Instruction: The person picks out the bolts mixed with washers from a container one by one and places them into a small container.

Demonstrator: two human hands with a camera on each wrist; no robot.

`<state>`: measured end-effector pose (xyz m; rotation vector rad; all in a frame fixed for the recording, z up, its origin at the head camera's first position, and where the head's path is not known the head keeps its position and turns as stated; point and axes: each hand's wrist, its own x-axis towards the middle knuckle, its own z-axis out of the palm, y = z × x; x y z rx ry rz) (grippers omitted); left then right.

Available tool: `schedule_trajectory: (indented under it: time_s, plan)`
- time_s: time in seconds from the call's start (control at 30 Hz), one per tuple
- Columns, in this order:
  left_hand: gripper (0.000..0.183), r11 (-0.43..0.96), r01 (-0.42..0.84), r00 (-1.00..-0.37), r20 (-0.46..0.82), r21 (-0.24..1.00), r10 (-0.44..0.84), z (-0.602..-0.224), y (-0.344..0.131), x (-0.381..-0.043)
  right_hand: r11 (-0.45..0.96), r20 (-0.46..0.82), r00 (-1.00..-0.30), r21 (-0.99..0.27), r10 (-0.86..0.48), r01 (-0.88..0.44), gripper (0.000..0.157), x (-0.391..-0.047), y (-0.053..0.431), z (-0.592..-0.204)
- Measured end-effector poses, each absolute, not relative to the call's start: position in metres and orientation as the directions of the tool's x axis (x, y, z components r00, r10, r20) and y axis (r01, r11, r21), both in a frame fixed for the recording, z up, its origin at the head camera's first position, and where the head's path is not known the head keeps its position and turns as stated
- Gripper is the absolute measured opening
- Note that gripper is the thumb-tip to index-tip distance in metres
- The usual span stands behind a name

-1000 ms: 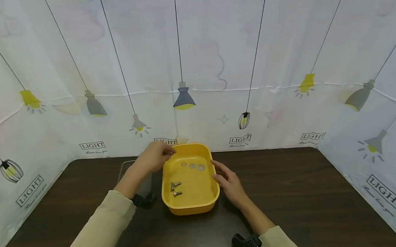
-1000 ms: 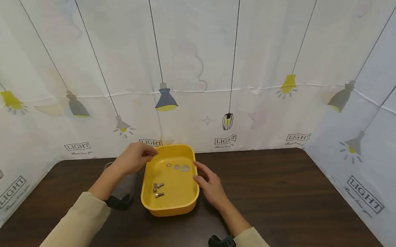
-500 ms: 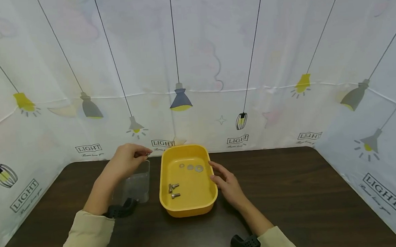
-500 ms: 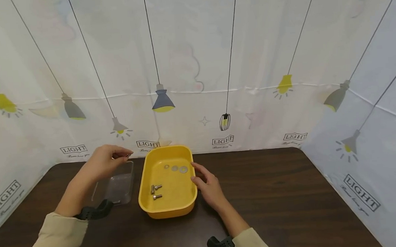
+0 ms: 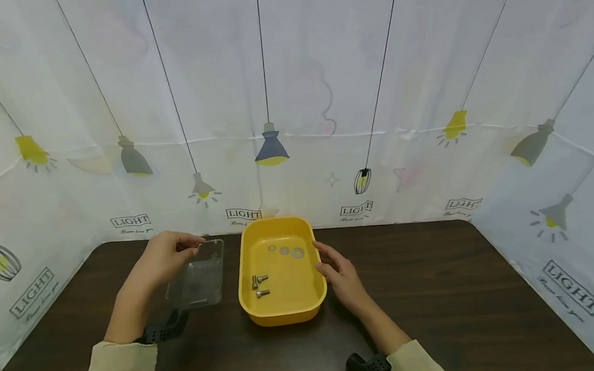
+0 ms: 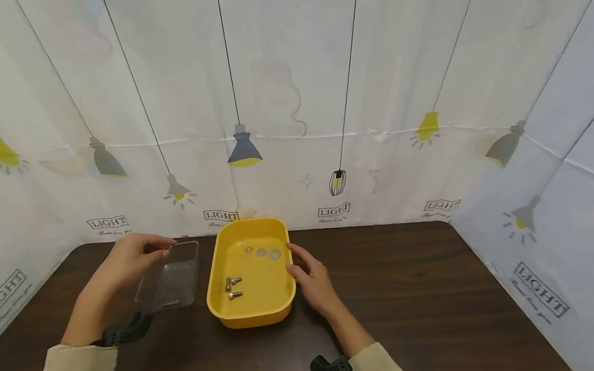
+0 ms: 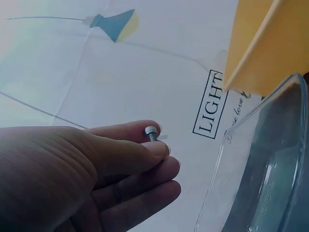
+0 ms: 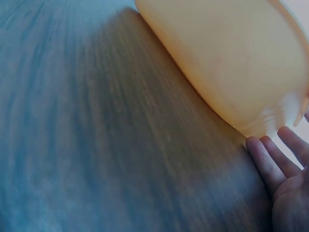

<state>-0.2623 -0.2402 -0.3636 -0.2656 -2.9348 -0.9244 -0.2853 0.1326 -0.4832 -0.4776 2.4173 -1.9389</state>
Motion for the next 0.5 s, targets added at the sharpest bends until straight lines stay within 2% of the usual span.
schedule_trajectory:
  time_s: [0.5]
  plan:
    - [0.023,0.855,0.218,-0.971,0.013,0.471,0.241,-0.395,-0.248,-0.281,0.185,0.197,-0.952,-0.952,-0.236,-0.243,0.047,-0.286,0.132,-0.482]
